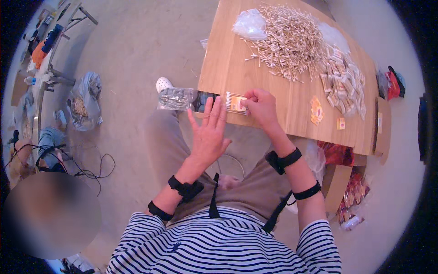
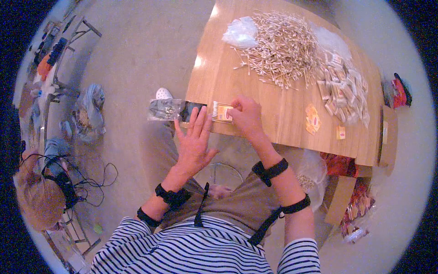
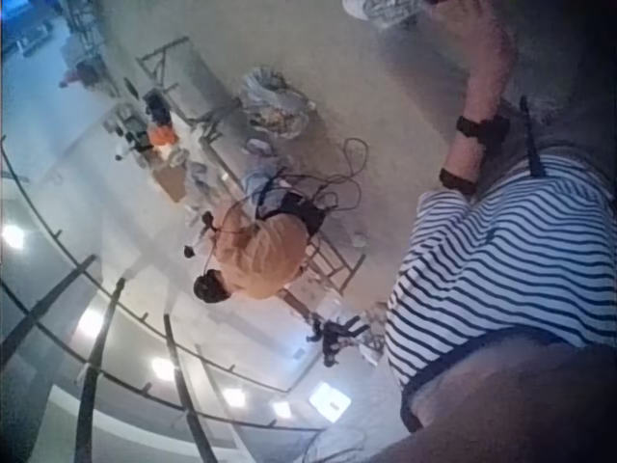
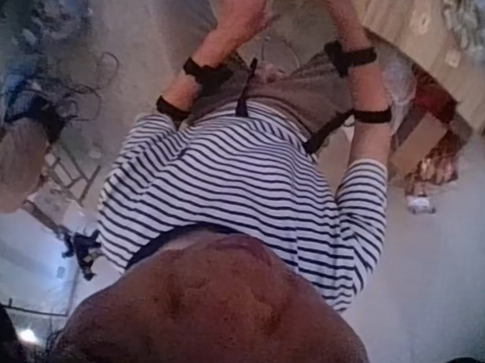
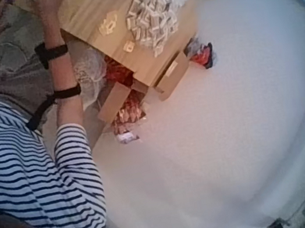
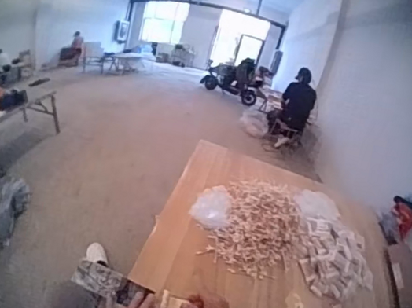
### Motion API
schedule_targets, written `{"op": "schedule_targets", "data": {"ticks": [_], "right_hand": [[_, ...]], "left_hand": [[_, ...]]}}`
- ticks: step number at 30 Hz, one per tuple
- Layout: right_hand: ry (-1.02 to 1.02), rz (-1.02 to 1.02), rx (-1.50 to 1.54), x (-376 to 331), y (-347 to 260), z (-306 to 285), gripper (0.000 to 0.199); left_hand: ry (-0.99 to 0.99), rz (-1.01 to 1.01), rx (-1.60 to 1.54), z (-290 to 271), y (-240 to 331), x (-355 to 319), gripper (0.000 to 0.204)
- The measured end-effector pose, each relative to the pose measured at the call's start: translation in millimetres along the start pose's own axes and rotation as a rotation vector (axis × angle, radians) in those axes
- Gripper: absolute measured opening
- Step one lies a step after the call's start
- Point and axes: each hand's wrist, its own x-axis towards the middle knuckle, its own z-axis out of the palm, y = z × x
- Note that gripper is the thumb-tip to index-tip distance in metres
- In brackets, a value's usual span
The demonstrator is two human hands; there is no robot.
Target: Picking up bundles of cotton swabs and placing them into small plastic bags.
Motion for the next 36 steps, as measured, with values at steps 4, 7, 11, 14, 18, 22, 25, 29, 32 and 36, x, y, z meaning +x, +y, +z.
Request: {"op": "schedule_targets", "data": {"ticks": [4,7,11,14,18,22,25,29,32,36], "right_hand": [[0.004,0.071,0.037,-7.7,-8.4,-1.4,0.017],[0.024,0.102,0.019,-9.9,-17.5,-1.0,0.016],[0.021,0.151,0.079,-11.5,-27.2,-1.2,0.016],[0.086,0.058,-0.08,-12.6,-26.2,-2.4,0.016],[0.128,-0.149,-0.486,-20.8,-34.7,-7.0,0.032],[0.024,-0.488,-0.611,-36.3,-25.2,-9.6,0.063],[-0.167,-0.554,-0.701,-46.7,-25.6,-8.2,0.089],[-0.272,-0.48,-0.773,-52.0,-21.1,-5.0,0.103],[-0.252,-0.488,-0.78,-54.5,-17.9,-1.6,0.106],[-0.216,-0.499,-0.824,-57.8,-19.5,2.2,0.109]], "left_hand": [[-0.006,-0.002,-0.009,-0.6,-1.1,-1.3,0.109],[-0.008,0.008,-0.012,0.1,-1.7,-3.5,0.107],[-0.011,0.03,-0.011,0.6,-1.2,-5.0,0.104],[-0.012,0.04,-0.005,-0.9,-0.3,-5.5,0.099],[-0.017,0.067,-0.023,0.5,-3.2,-9.3,0.094],[-0.056,0.1,-0.015,1.3,0.2,-6.3,0.094],[-0.041,0.102,-0.005,4.9,-1.6,-3.9,0.092],[-0.033,0.108,-0.018,6.9,-2.9,-1.8,0.093],[-0.039,0.098,-0.023,10.8,-1.6,-0.4,0.096],[-0.05,0.107,-0.006,14.4,-1.7,-0.9,0.099]]}}
